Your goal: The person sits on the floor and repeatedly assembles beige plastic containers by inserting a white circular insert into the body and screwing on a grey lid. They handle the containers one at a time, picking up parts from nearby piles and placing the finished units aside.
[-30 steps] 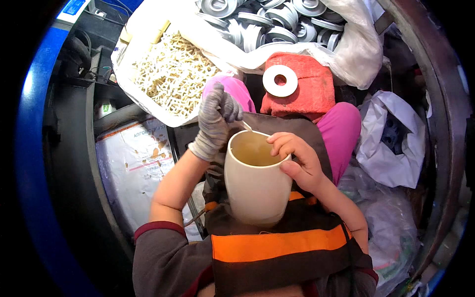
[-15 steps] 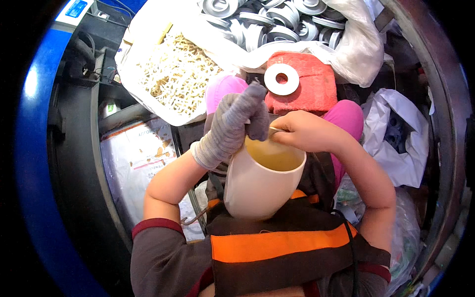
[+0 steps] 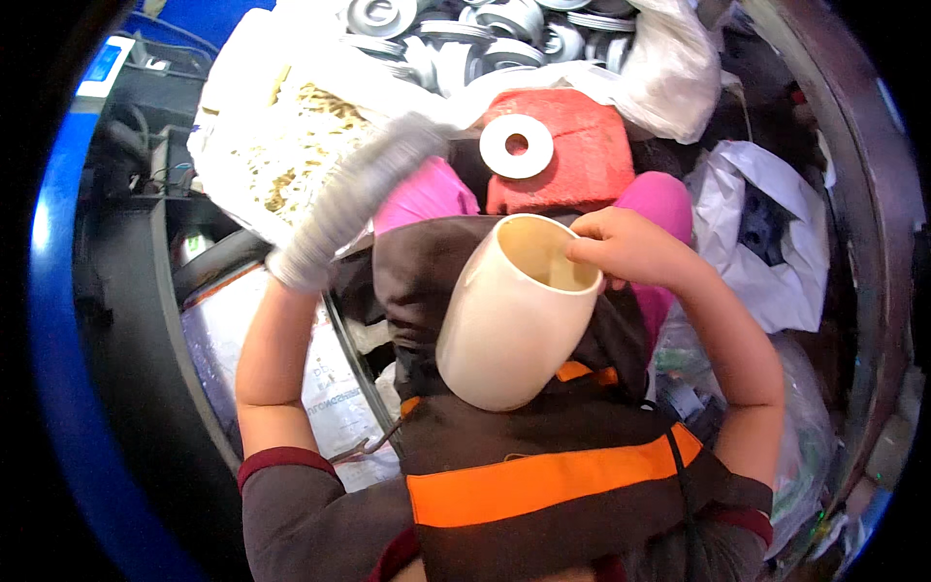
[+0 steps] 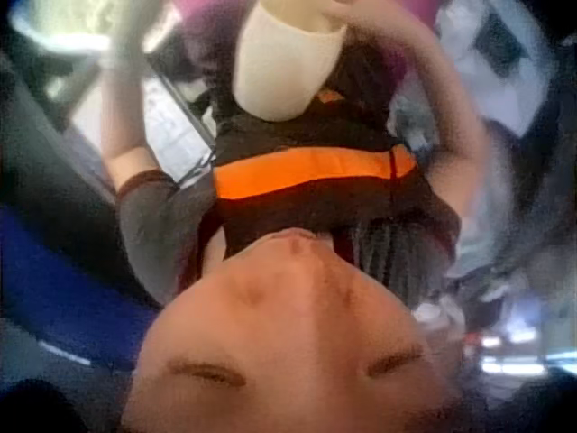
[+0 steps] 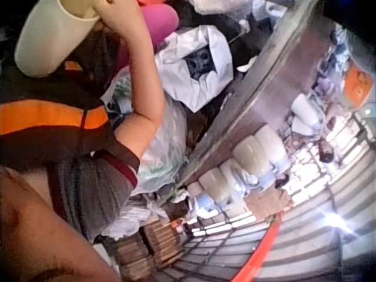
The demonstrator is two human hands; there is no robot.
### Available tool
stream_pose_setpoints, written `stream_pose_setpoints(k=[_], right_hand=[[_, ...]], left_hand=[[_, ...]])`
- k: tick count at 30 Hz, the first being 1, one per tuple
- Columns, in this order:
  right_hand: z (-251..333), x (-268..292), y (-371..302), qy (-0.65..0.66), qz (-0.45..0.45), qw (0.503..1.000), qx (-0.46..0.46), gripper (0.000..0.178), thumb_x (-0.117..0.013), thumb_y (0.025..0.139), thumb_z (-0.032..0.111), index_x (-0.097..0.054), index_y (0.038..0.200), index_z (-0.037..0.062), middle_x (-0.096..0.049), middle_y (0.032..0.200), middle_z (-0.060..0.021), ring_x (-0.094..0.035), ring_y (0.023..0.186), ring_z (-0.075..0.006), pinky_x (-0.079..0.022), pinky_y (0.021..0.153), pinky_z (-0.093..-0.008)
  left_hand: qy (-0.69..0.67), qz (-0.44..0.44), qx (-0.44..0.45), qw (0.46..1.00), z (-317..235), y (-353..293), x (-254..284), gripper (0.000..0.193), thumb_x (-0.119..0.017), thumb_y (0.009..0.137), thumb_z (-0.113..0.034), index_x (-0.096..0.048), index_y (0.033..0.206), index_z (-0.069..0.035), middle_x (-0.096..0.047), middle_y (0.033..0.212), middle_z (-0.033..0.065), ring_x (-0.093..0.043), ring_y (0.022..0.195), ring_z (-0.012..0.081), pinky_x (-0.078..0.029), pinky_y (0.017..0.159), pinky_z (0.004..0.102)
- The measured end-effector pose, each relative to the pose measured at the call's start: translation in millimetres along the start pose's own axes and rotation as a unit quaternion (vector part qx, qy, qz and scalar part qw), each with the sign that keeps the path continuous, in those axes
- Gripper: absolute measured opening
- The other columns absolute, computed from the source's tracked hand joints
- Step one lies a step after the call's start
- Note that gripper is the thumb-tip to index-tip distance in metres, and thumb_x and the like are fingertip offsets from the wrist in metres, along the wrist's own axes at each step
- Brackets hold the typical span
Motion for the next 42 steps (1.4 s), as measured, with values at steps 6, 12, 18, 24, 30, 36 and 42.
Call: stream_pose_setpoints(k=[6, 12, 18, 24, 30, 36, 42], right_hand=[[-88, 38, -74, 0.249, -0.119, 0.961, -0.004, 0.045, -0.047, 0.093, 0.042, -0.062, 0.107, 0.0028, -0.068, 0.09, -0.0097, -0.065, 0.066, -0.0119, -0.049, 0.054, -0.0218], [-330, -27, -167, 0.169, -0.176, 0.919, -0.308, 0.048, -0.057, 0.085, 0.049, -0.064, 0.102, 0.0045, -0.068, 0.092, -0.0093, -0.066, 0.071, -0.0167, -0.05, 0.058, -0.0272], [-426, -104, -182, -0.109, -0.315, 0.886, -0.323, 0.055, -0.063, 0.076, 0.051, -0.065, 0.097, 0.0003, -0.065, 0.096, -0.0226, -0.061, 0.094, -0.0394, -0.047, 0.082, -0.045], [-363, -58, -187, -0.138, -0.225, 0.833, -0.486, 0.058, -0.059, 0.08, 0.053, -0.062, 0.107, 0.0011, -0.064, 0.101, -0.0236, -0.061, 0.098, -0.0355, -0.048, 0.084, -0.0456], [-128, 44, -222, -0.28, -0.552, 0.754, -0.222, 0.041, -0.06, 0.086, 0.039, -0.059, 0.099, 0.0004, -0.066, 0.087, -0.0162, -0.064, 0.079, -0.0326, -0.048, 0.068, -0.0411], [-7, 53, -157, -0.065, -0.383, 0.879, 0.276, 0.024, -0.061, 0.086, 0.021, -0.06, 0.102, 0.0034, -0.06, 0.103, -0.0059, -0.056, 0.094, -0.0158, -0.044, 0.082, -0.0317], [20, 28, -24, -0.091, -0.274, 0.903, 0.319, 0.026, -0.052, 0.091, 0.022, -0.063, 0.106, 0.0034, -0.055, 0.117, -0.0145, -0.05, 0.112, -0.0277, -0.037, 0.098, -0.0356]], left_hand=[[-0.205, 0.134, 0.092, 0.965, 17, -10, -107, 0.023, -0.054, 0.087, -0.019, -0.063, 0.092, 0.001, -0.064, 0.096, 0.0129, -0.059, 0.089, 0.0215, -0.046, 0.083, 0.0305], [-0.372, 0.317, 0.147, 0.86, 30, 3, -141, 0.021, -0.059, 0.077, -0.016, -0.064, 0.088, 0.001, -0.063, 0.105, 0.0162, -0.059, 0.095, 0.0215, -0.045, 0.088, 0.0329], [-0.345, 0.289, 0.203, 0.869, 30, 15, -152, 0.017, -0.06, 0.083, -0.013, -0.065, 0.091, 0.001, -0.065, 0.099, 0.0126, -0.06, 0.099, 0.0203, -0.045, 0.091, 0.0322], [-0.284, 0.288, 0.192, 0.894, 42, 20, -151, 0.015, -0.064, 0.081, -0.013, -0.065, 0.089, 0.0, -0.066, 0.092, 0.0082, -0.061, 0.091, 0.016, -0.047, 0.085, 0.0286], [-0.325, 0.3, 0.151, 0.884, 41, 17, -151, 0.015, -0.061, 0.079, -0.013, -0.063, 0.085, 0.001, -0.064, 0.087, 0.008, -0.061, 0.083, 0.0167, -0.048, 0.078, 0.0282], [-0.289, 0.35, 0.171, 0.875, -1, 15, -150, 0.038, -0.069, 0.078, -0.015, -0.059, 0.114, -0.003, -0.061, 0.108, 0.0059, -0.057, 0.1, 0.0145, -0.046, 0.089, 0.0297], [-0.355, 0.343, 0.037, 0.869, 39, 28, -158, 0.065, -0.07, 0.077, -0.015, -0.042, 0.133, -0.001, -0.051, 0.129, 0.0071, -0.047, 0.12, 0.018, -0.038, 0.101, 0.0324]])
Point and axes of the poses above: each hand's wrist, its own y-axis towards the middle knuckle, its own x-axis out of the back of the hand, z = x × y, the point moved 6 cm from there along y, towards the middle knuckle
